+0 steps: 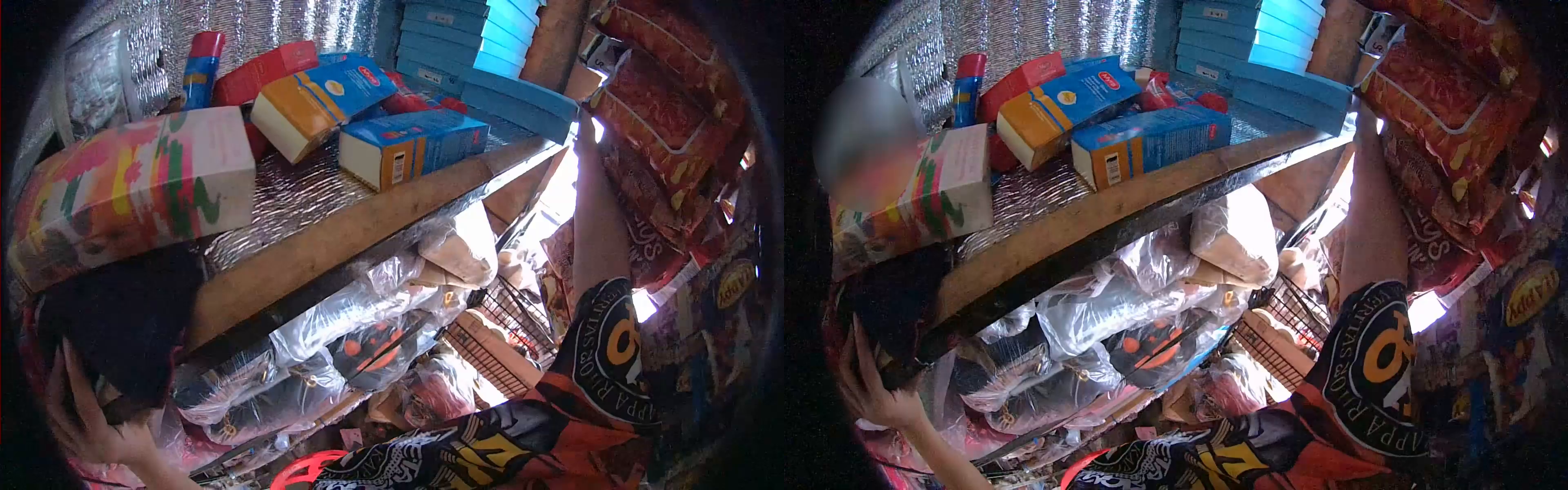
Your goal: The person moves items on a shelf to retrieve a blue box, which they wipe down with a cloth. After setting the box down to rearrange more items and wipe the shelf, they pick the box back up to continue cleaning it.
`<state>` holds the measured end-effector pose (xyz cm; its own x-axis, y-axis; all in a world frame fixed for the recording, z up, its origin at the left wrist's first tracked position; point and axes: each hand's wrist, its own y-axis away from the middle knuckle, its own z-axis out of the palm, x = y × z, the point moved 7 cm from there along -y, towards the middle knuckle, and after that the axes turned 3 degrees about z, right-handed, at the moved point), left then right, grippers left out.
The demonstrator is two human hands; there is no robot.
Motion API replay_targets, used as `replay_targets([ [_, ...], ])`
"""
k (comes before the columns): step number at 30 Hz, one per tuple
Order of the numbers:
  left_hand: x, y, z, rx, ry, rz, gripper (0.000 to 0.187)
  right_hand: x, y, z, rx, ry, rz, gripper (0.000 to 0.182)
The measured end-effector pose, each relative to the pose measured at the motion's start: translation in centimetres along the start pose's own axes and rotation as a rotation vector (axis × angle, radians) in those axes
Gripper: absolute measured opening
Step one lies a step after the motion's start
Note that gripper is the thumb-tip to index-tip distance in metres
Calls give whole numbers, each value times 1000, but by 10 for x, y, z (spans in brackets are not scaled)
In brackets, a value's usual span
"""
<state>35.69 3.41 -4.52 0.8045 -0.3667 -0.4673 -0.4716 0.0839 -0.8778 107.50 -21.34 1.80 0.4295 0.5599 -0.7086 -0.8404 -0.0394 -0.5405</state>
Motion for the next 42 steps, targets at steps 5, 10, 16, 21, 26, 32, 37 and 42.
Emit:
replay_targets([
  [5,-8,14,6,-12,36,-88,67,6,-9,-4,-25,3,-41,45],
  [10,-20,29,16,-12,110,-62,73,9,-4,-2,-55,10,-66,42],
  [16,-17,29,16,-11,172,-64,73,7,7,3,-77,24,-80,39],
  [21,-18,29,16,-24,227,-90,73,10,8,8,-100,24,-95,37],
  [26,-22,29,18,-99,177,-141,73,13,7,11,-106,13,-118,34],
  [32,-12,19,15,-122,144,-164,74,14,6,19,-134,-13,-169,38],
  [37,1,1,6,-60,43,-72,73,8,15,14,-111,8,-149,41],
  [42,5,-4,0,10,29,-19,75,3,24,10,-82,32,-146,44],
])
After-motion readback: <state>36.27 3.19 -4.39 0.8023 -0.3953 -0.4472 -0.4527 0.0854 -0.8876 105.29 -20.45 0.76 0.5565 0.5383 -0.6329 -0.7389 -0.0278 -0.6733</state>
